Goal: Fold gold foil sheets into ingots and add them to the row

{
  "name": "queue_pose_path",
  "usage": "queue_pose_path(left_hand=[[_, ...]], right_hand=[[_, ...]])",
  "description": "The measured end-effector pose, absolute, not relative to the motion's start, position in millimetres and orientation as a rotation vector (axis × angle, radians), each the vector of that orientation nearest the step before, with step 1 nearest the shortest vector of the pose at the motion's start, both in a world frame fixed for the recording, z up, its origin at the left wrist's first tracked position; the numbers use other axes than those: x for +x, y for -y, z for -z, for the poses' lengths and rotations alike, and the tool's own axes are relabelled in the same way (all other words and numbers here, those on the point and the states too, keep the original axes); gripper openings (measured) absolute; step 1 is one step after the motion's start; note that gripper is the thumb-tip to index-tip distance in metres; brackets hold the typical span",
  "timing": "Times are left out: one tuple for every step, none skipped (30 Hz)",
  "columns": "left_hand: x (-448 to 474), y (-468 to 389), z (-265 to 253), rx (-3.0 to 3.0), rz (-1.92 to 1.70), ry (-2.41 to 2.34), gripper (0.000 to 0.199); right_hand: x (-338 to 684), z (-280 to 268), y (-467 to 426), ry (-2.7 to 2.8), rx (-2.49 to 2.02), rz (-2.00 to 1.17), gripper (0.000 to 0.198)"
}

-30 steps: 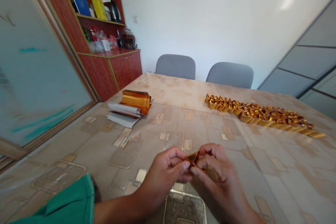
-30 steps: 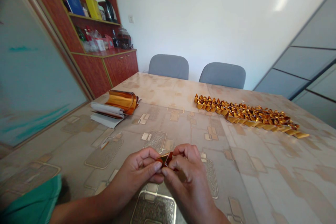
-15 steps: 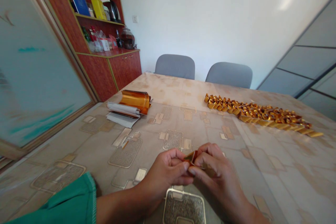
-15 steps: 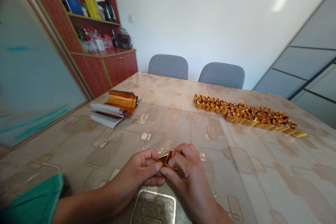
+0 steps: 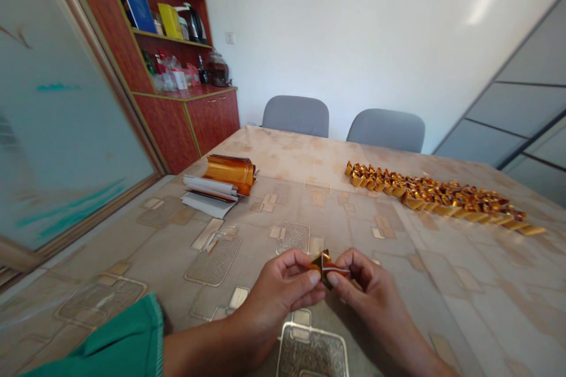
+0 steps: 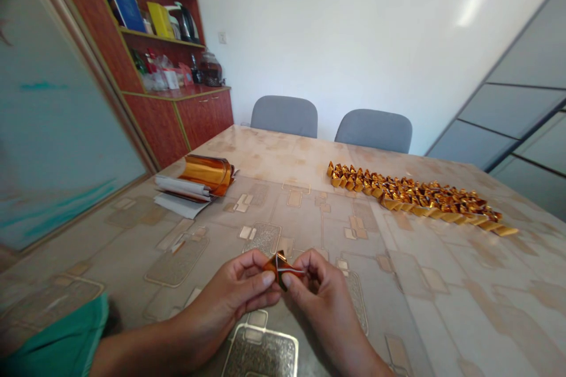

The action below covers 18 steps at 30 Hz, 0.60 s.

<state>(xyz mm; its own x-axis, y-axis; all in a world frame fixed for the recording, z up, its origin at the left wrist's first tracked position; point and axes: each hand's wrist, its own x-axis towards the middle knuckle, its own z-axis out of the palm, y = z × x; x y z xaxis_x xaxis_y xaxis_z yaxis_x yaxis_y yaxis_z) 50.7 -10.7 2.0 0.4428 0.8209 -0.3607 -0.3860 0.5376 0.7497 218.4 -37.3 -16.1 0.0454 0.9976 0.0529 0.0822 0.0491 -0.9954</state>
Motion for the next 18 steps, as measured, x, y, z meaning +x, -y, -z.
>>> queue_pose_path(left_hand=[[51.2,10.4,-1.5,0.664,-0.812,-0.805,0.040],[51.7,10.0,-1.0,0.691,-0.812,-0.822,0.040],[52.2,9.5,-0.6,0.714,-0.813,-0.836,0.041],[52.7,9.0,-0.2,0.730,-0.817,-0.849,0.041],[53.0,8.5,0.1,0.738,-0.821,-0.858,0.041],[53.3,8.1,0.2,0.737,-0.826,-0.863,0.042],[53.4,7.8,0.2,0.730,-0.830,-0.864,0.042],[53.4,7.5,0.2,0.723,-0.834,-0.864,0.041],[53.3,7.4,0.2,0.720,-0.840,-0.864,0.041],[53.2,7.4,0.2,0.724,-0.845,-0.864,0.040],[53.1,7.4,0.4,0.730,-0.851,-0.866,0.039],[53.0,7.5,0.7,0.739,-0.855,-0.868,0.038],[52.9,7.5,1.1,0.752,-0.855,-0.870,0.038],[52.9,7.5,1.6,0.763,-0.853,-0.872,0.037],[52.9,7.5,2.0,0.774,-0.851,-0.872,0.037],[52.9,7.3,2.5,0.786,-0.850,-0.871,0.036],[52.9,6.9,2.8,0.796,-0.851,-0.871,0.036],[52.9,6.5,2.9,0.806,-0.852,-0.869,0.036]], right_hand=[[218.0,16.4,37.7,1.265,-1.276,-1.108,0.028],[217.5,16.4,37.9,1.273,-1.300,-1.116,0.028],[217.1,16.1,38.1,1.276,-1.322,-1.121,0.029],[216.8,15.4,38.1,1.276,-1.331,-1.125,0.030],[216.7,14.4,37.8,1.269,-1.324,-1.134,0.030],[216.9,13.2,37.3,1.260,-1.301,-1.153,0.031],[217.5,11.8,36.5,1.247,-1.266,-1.177,0.031],[218.5,10.4,35.6,1.235,-1.229,-1.204,0.033],[219.7,9.3,34.7,1.228,-1.198,-1.233,0.035],[220.8,8.7,34.0,1.227,-1.174,-1.263,0.036],[221.8,8.8,33.6,1.223,-1.157,-1.292,0.036],[222.5,9.5,33.6,1.214,-1.139,-1.320,0.036],[222.7,10.9,34.0,1.197,-1.119,-1.343,0.034],[222.5,12.6,34.6,1.176,-1.094,-1.362,0.032],[222.0,14.5,35.3,1.155,-1.068,-1.372,0.030],[221.5,16.0,36.0,1.139,-1.046,-1.377,0.029],[221.0,17.0,36.5,1.133,-1.030,-1.381,0.028],[220.8,17.3,36.7,1.136,-1.020,-1.386,0.027]])
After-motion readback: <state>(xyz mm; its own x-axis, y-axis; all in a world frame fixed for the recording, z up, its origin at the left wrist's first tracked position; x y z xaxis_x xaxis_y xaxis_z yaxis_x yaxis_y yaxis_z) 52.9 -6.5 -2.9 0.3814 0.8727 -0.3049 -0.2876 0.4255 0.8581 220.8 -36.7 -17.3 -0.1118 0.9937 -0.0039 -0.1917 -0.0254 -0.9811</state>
